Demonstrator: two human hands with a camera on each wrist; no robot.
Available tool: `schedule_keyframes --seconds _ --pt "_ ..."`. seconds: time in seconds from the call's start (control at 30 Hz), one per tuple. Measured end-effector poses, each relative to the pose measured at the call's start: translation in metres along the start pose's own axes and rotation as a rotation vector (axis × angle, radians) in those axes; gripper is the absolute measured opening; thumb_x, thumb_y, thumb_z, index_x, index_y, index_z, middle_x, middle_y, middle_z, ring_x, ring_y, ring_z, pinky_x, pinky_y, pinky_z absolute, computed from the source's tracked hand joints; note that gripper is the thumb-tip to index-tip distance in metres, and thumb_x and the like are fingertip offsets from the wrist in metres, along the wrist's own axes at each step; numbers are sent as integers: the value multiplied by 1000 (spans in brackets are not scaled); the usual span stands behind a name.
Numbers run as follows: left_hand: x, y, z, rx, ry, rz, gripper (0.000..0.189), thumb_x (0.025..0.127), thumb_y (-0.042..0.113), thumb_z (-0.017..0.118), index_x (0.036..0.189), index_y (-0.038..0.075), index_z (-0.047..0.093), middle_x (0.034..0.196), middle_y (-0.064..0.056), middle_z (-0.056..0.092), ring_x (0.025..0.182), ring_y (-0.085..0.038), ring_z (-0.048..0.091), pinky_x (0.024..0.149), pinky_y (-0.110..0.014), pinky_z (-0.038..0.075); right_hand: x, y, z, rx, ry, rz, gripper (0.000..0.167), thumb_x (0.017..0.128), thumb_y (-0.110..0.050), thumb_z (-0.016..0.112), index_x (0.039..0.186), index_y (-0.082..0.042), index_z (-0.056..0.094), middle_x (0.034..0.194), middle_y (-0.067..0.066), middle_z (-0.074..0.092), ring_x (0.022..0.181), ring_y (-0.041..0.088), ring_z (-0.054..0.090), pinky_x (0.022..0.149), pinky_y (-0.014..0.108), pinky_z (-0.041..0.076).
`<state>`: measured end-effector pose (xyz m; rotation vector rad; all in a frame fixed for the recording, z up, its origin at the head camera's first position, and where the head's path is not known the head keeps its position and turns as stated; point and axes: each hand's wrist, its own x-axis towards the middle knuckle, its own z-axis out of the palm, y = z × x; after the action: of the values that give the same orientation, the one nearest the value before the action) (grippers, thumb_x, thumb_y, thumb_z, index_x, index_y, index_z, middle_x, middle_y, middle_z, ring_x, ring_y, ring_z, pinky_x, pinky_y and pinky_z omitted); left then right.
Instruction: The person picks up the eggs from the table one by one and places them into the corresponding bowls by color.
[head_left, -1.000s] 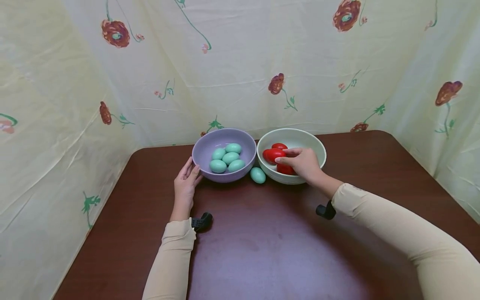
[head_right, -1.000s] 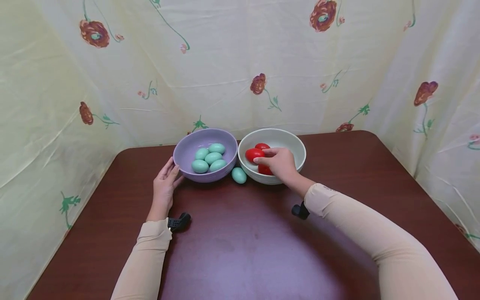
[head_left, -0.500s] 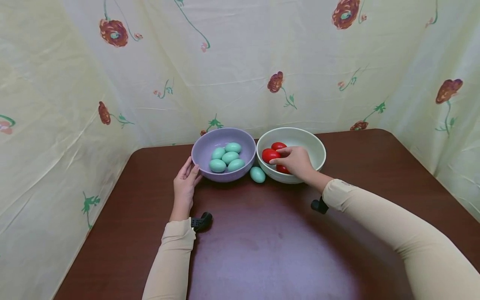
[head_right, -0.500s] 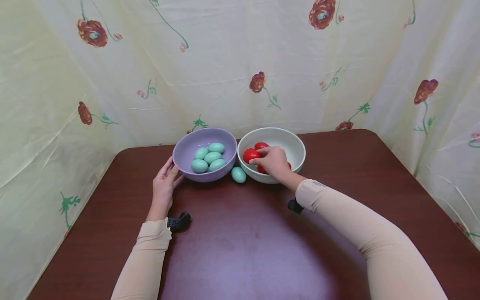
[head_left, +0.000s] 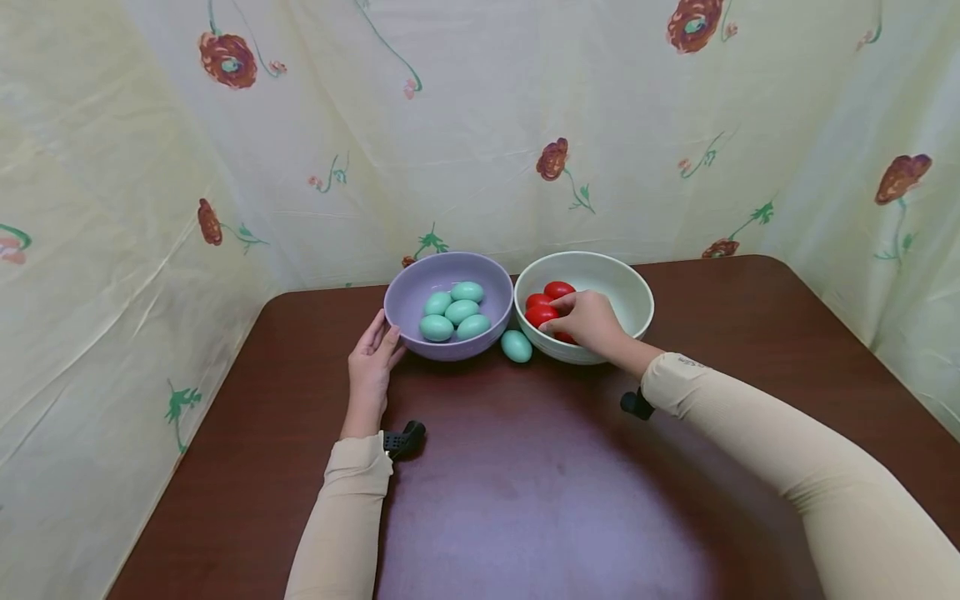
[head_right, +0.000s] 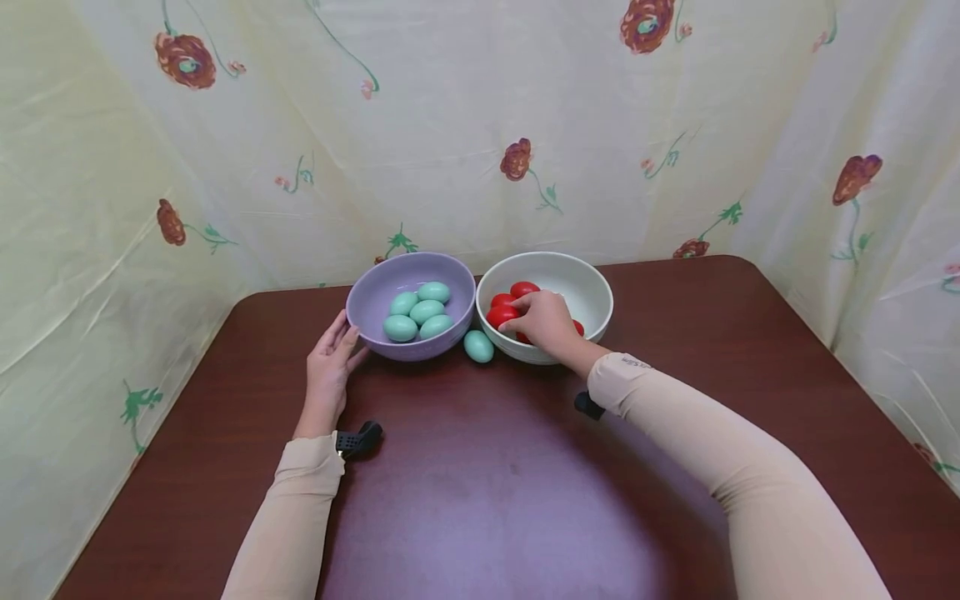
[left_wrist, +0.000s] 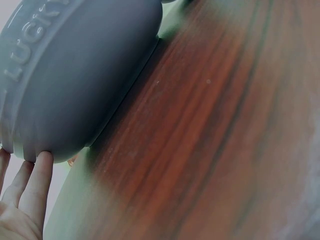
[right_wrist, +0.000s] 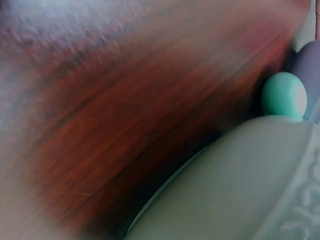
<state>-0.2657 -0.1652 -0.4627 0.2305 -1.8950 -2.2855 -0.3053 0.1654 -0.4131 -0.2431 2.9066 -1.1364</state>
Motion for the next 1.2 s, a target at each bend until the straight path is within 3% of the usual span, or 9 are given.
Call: schedule_keyframes --seconds 0.2,0.4,0.5,0.7,0.77,0.83,0.97,1.2 --pt "-3 7 3 25 9 -22 58 99 20 62 153 16 41 159 -4 39 139 -22 50 110 -42 45 12 1 -3 -56 -45 -5 44 82 -27 81 117 -1 73 108 16 75 106 31 59 90 38 49" --pt "7 -6 1 11 8 -8 59 97 23 64 152 19 43 159 -2 40 138 -21 51 107 -38 48 19 8 -6 -68 -68 -7 47 82 -27 81 122 -4 71 116 15 73 115 33 56 97 42 49" --pt "10 -12 -1 18 10 11 59 97 26 65 152 20 43 158 0 41 137 -19 52 106 -36 49 16 9 -8 -33 -45 -9 45 85 -25 78 125 -6 70 119 15 72 118 33 55 94 39 51" --pt "10 -14 -3 34 26 34 58 97 27 64 151 21 44 158 0 42 137 -18 52 106 -37 49 -15 -12 1 211 141 -81 31 85 -23 79 113 -12 77 102 11 78 99 22 62 69 19 48" --pt "10 -14 -3 34 24 37 59 97 27 64 152 21 44 158 0 42 138 -18 51 106 -38 48 -32 -23 8 335 120 -66 31 83 -25 81 111 -11 78 100 9 78 99 17 64 71 14 48" --pt "9 -13 -3 26 19 30 59 97 27 64 152 20 43 158 -1 41 138 -18 50 107 -38 48 -48 -32 15 455 43 -8 37 84 -25 81 117 -9 75 109 9 76 104 15 68 78 13 52" --pt "3 -3 0 6 10 11 59 98 22 63 153 16 41 159 -5 39 139 -20 49 109 -41 46 -69 -37 28 625 -95 121 49 88 -19 75 132 1 63 128 18 67 116 23 68 97 26 55" --pt "-2 4 3 1 1 9 59 99 19 62 153 13 40 159 -6 38 141 -20 47 108 -41 46 -79 -28 43 810 -100 271 52 92 -11 68 138 7 53 138 25 58 122 24 65 107 35 49"
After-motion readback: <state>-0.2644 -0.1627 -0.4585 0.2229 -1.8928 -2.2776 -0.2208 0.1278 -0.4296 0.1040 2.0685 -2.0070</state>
